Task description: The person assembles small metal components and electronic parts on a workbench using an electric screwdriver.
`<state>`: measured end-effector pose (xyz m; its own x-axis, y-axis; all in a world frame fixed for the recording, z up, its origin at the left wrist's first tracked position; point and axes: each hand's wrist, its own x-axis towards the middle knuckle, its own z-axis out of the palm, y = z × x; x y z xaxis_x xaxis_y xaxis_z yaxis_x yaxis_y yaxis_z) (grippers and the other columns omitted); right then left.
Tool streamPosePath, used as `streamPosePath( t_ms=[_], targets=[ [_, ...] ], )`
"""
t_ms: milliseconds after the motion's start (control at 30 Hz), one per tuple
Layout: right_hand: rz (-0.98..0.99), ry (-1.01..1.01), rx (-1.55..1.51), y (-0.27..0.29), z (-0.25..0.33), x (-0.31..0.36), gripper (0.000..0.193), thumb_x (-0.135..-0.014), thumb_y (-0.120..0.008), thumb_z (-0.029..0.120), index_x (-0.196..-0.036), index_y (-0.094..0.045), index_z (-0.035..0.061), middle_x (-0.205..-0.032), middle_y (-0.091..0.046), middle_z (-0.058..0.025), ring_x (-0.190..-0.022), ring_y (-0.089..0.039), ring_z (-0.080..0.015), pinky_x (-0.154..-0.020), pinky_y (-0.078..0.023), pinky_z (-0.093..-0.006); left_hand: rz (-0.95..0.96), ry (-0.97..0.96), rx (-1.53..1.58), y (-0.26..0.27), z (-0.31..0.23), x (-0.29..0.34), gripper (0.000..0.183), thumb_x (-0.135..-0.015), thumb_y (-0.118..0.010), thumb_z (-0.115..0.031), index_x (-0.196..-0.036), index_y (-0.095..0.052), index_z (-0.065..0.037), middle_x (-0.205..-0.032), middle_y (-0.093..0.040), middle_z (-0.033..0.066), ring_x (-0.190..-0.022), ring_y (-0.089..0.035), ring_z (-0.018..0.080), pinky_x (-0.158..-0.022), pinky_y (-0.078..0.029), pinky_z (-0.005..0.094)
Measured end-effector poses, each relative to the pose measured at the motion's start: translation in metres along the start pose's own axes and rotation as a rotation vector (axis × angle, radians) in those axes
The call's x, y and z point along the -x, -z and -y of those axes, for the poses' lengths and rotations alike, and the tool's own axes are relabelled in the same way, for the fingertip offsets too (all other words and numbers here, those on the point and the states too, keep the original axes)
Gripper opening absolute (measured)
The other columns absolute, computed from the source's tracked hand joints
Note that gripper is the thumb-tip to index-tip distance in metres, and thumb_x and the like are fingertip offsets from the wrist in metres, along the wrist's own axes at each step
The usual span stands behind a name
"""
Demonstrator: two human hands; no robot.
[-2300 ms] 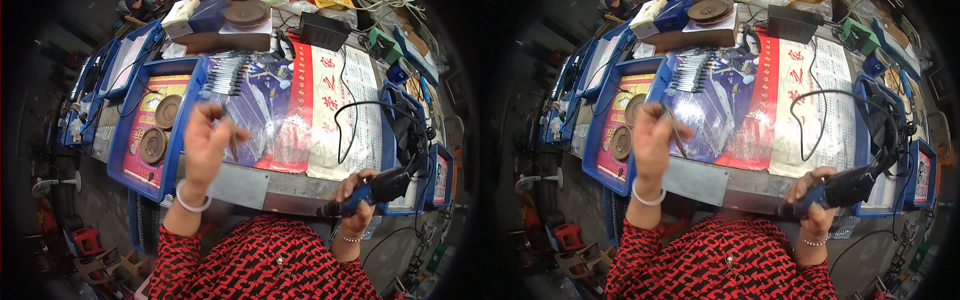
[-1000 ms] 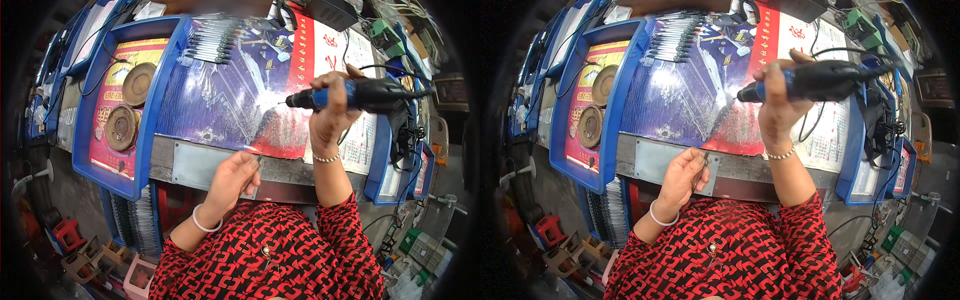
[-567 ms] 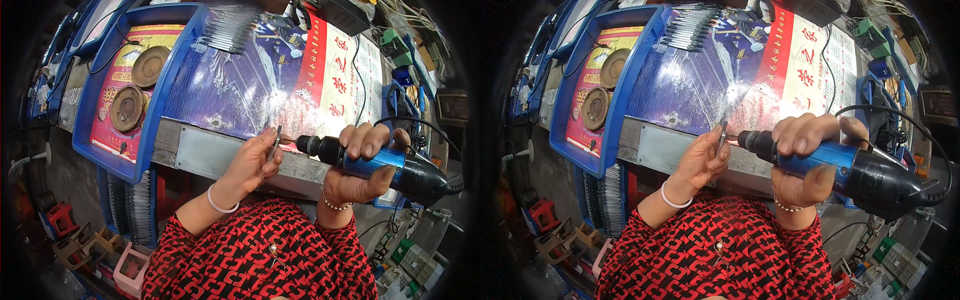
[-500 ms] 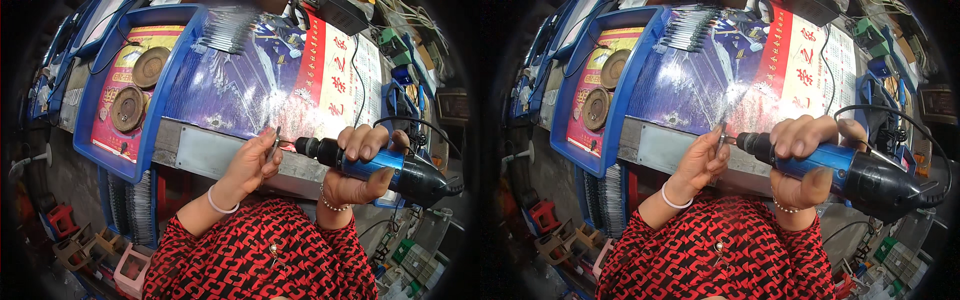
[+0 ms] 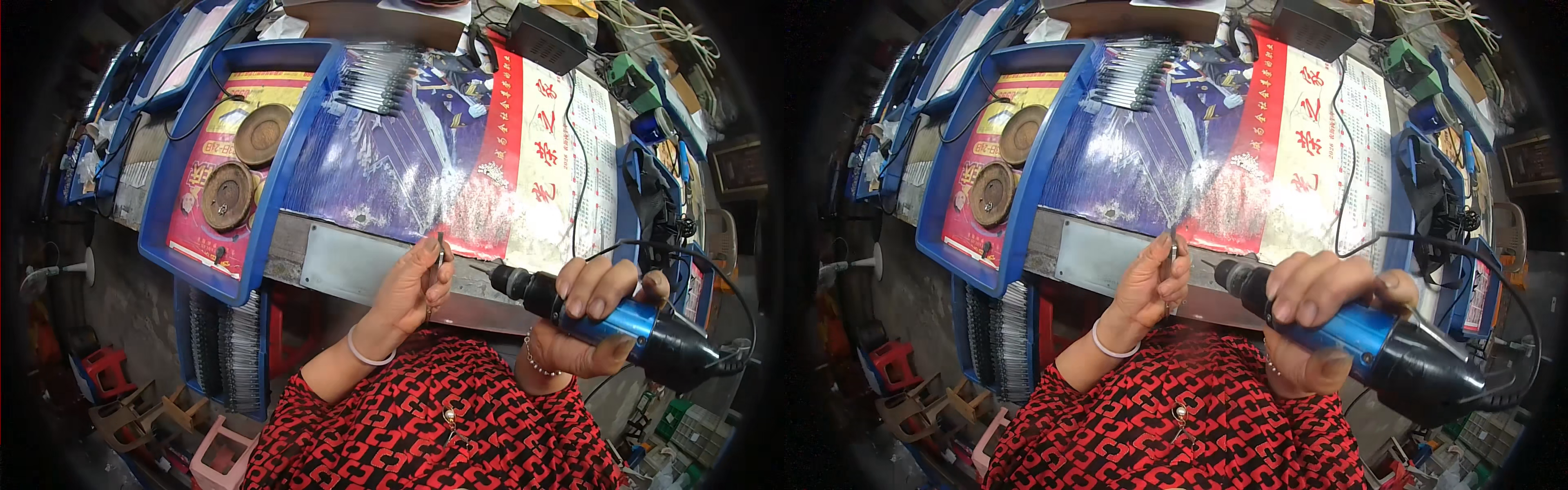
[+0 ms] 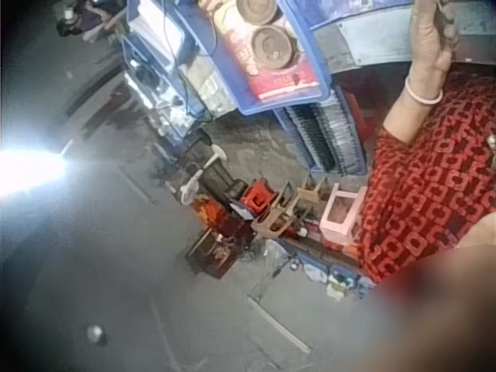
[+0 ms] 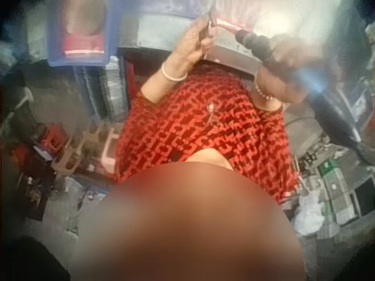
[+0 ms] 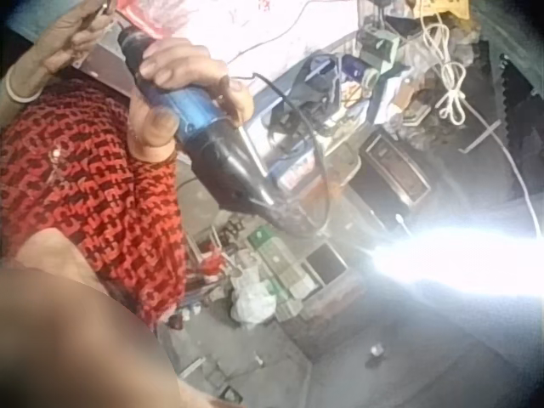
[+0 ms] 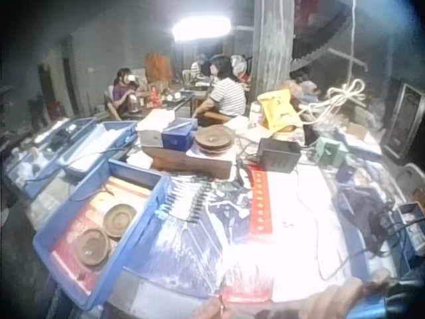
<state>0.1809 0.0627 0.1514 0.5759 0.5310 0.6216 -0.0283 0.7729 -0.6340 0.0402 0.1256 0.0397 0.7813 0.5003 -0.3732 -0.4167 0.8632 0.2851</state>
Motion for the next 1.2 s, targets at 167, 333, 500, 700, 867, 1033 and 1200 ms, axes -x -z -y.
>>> streamPosePath(
  t_ms=[167,333,500,700,867,1033,1200],
  targets=[
    [-0.006,0.055,0.061,0.004,0.011,0.008,0.060,-0.082,-0.066,0.032,-0.123,-0.032,0.0063,-0.072,-0.049,-0.0062,-0.056,-0.052,-0.0174,-0.052,-0.045,-0.0323,0.034,0.086,0.053,0.003,0.008,-0.001,0.027,-0.092,-0.052,-0.034,-0.092,-0.055,-0.007,-0.068,-0.056,0.0018,-0.046,-0.046,0.0067,-0.041,-0.035,0.0196],
    [-0.018,0.066,0.055,0.009,0.019,0.011,0.059,-0.082,-0.066,0.030,-0.124,-0.033,0.0058,-0.072,-0.050,-0.0062,-0.056,-0.052,-0.0179,-0.051,-0.045,-0.0322,0.022,0.067,0.006,-0.001,0.018,-0.002,0.030,-0.091,-0.051,-0.036,-0.091,-0.056,-0.006,-0.068,-0.056,0.0017,-0.045,-0.045,0.0066,-0.039,-0.034,0.0191],
    [0.042,0.045,0.014,0.010,0.025,0.009,0.053,-0.081,-0.064,0.031,-0.121,-0.041,0.0052,-0.072,-0.044,-0.0008,-0.057,-0.044,-0.0100,-0.056,-0.039,-0.0263,-0.137,0.084,-0.182,-0.016,0.020,0.001,0.032,-0.091,-0.051,-0.038,-0.090,-0.056,-0.006,-0.067,-0.055,0.0015,-0.042,-0.042,0.0064,-0.038,-0.032,0.0187],
    [0.086,0.059,-0.075,0.016,0.022,0.011,0.061,-0.083,-0.065,0.024,-0.128,-0.027,0.0075,-0.079,-0.052,-0.0080,-0.063,-0.055,-0.0195,-0.057,-0.045,-0.0323,0.018,0.107,-0.029,-0.008,0.019,0.000,0.030,-0.093,-0.048,-0.034,-0.090,-0.055,-0.005,-0.066,-0.055,0.0021,-0.042,-0.044,0.0061,-0.038,-0.033,0.0182],
    [0.097,0.048,-0.109,0.015,0.022,0.012,0.060,-0.083,-0.065,0.024,-0.127,-0.026,0.0080,-0.080,-0.052,-0.0083,-0.064,-0.055,-0.0200,-0.057,-0.046,-0.0326,0.116,0.207,0.188,-0.001,0.019,0.002,0.032,-0.093,-0.048,-0.036,-0.092,-0.054,-0.005,-0.066,-0.053,0.0014,-0.041,-0.041,0.0039,-0.037,-0.031,0.0176],
    [0.152,-0.007,-0.082,0.013,0.026,0.009,0.056,-0.080,-0.068,0.027,-0.124,-0.037,0.0092,-0.074,-0.046,-0.0010,-0.061,-0.049,-0.0123,-0.059,-0.040,-0.0280,0.104,0.170,0.219,0.000,0.024,0.002,0.033,-0.092,-0.049,-0.038,-0.092,-0.053,-0.006,-0.067,-0.053,0.0018,-0.041,-0.042,0.0043,-0.037,-0.031,0.0176],
    [0.145,0.014,-0.086,0.012,0.025,0.010,0.057,-0.080,-0.068,0.027,-0.123,-0.037,0.0087,-0.074,-0.047,-0.0008,-0.060,-0.049,-0.0124,-0.059,-0.040,-0.0276,0.157,0.118,0.149,0.001,0.025,-0.001,0.035,-0.092,-0.047,-0.040,-0.091,-0.053,-0.006,-0.068,-0.054,0.0024,-0.040,-0.043,0.0054,-0.036,-0.031,0.0182]
  ],
)
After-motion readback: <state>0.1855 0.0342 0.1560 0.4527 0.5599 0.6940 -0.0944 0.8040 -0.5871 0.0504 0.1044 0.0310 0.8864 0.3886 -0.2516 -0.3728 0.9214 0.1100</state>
